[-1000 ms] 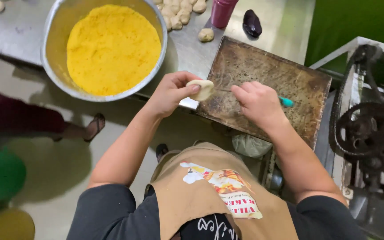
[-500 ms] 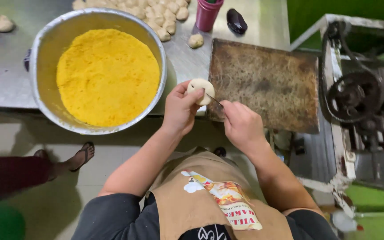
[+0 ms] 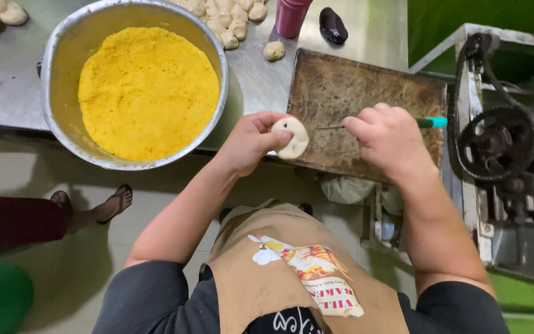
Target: Preparing dough balls by marking them with a tool, brushing them with liquid, and coating them with crumbs on a production table.
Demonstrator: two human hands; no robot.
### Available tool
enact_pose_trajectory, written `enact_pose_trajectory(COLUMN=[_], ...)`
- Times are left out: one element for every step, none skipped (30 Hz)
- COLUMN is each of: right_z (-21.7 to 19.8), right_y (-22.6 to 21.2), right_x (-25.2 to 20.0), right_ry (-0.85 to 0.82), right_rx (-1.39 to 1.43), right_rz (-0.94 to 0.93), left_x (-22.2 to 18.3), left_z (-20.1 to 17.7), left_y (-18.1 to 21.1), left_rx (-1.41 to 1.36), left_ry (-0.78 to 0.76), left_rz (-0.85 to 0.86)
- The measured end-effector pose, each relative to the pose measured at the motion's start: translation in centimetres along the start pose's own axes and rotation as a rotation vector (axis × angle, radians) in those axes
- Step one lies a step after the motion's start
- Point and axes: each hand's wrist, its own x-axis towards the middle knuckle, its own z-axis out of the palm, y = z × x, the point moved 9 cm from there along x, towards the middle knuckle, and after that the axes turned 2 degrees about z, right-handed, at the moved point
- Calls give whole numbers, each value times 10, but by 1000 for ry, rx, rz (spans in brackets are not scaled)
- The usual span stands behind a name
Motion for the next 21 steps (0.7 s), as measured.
enact_pose_trajectory(right_z=[-6, -12, -17, -24, -32, -17, -1, 15, 20, 29, 38, 45, 54, 63, 70, 76, 81, 73, 67, 61, 63], right_y=[7, 14, 14, 9, 6, 16, 28, 40, 49, 62, 76, 72, 72, 71, 62, 54, 48, 43, 39, 36, 37], right_x=[-1, -3, 2, 5, 9, 0, -4, -7, -16, -24, -29, -35, -44, -53, -56, -58, -62, -55, -48, -40, -39], right_ry=[46, 92, 89, 115, 147, 149, 154, 159, 167, 139, 113, 123, 108, 89, 92, 92, 92, 92, 68, 44, 43], right_rx=[46, 92, 105, 124, 137, 146, 90, 35, 46, 81, 112, 119, 238, 357, 370, 411, 447, 454, 443, 433, 436], right_rz=[-26, -52, -52, -118, -188, -191, -174, -156, -170, -126, -85, -102, -29, 45, 33, 48, 68, 61, 70, 78, 83], left_x=[0, 0, -3, -7, -7, -5, -2, 1, 4, 8, 12, 17, 16, 13, 16, 16, 18, 18, 19, 21, 24], left_z=[6, 11, 21, 33, 46, 46, 46, 46, 40, 32, 22, 26, 21, 16, 18, 14, 12, 14, 13, 12, 15], left_y=[0, -1, 2, 4, 8, 0, -4, -8, -15, -18, -20, -26, -32, -40, -46, -55, -66, -70, -73, -75, -74], left_rx=[72, 144, 146, 174, 203, 206, 237, 267, 270, 209, 147, 151, 24, -103, -100, -148, -198, -198, -188, -178, -175], left_ry=[-19, -37, -26, -45, -66, -57, -62, -67, -49, 2, 49, 64, 161, 256, 272, 367, 454, 463, 501, 539, 540], left_rz=[-4, -9, -18, -25, -25, -27, -21, -16, -9, 30, 74, 88, 118, 150, 157, 127, 93, 98, 99, 100, 95])
